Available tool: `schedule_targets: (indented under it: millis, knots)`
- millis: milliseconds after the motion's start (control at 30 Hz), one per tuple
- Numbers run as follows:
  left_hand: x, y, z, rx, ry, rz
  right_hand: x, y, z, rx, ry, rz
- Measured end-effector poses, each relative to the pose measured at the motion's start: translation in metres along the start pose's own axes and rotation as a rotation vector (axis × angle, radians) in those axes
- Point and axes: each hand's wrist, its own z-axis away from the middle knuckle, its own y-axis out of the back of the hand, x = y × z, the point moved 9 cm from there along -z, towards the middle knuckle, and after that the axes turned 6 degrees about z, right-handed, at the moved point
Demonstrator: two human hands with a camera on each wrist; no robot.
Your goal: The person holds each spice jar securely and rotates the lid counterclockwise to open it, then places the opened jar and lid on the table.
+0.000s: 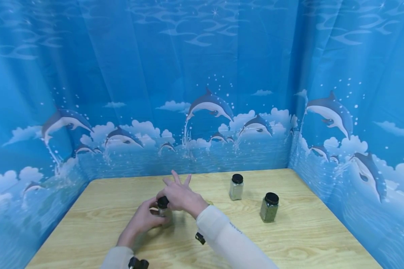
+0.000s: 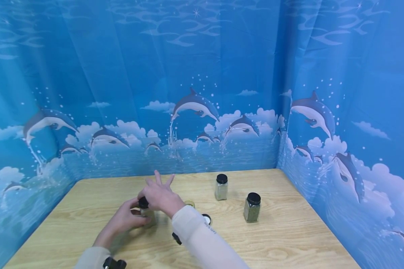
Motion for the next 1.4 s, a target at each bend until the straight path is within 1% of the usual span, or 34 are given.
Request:
schedule_targets:
  millis: [400, 533, 667, 833, 1000, 1133, 1400]
  knots:
    - [0.0008, 0.0001, 0.0003, 0.002, 0.003, -0.003, -0.0003, -0.0019, 0.0002, -0.018, 0.005, 0.017]
    - [0.0009, -0.0003, -0.0011, 0.000, 0.005, -0.015, 0.0004, -0.0021, 0.0008, -0.023, -0.009, 0.029]
    - [0.0005, -0.0010, -0.0012, -0.005, 0.008, -0.010, 0.0017, -0.0006, 0.0002, -0.002, -0.036, 0.039]
    - [0.0009, -0.0027, -0.0004, -0.024, -0.004, 0.021, 0.0027, 0.0008, -0.0005, 0.037, -0.066, 0.059]
    - [-0.0013, -0.0021, -0.0014, -0.016, 0.019, 0.014, 0.0038, -0.0009, -0.0014, 0.043, -0.082, 0.070]
    - [-0.0012, -0.0025, -0.0017, -0.017, 0.022, 0.016, 0.0033, -0.0022, -0.0019, 0.043, -0.075, 0.082]
    - [0.0052, -0.0013, 0.0011, -0.012, -0.025, 0.012, -0.0027, -0.0023, 0.0000, 0.027, -0.028, 0.063]
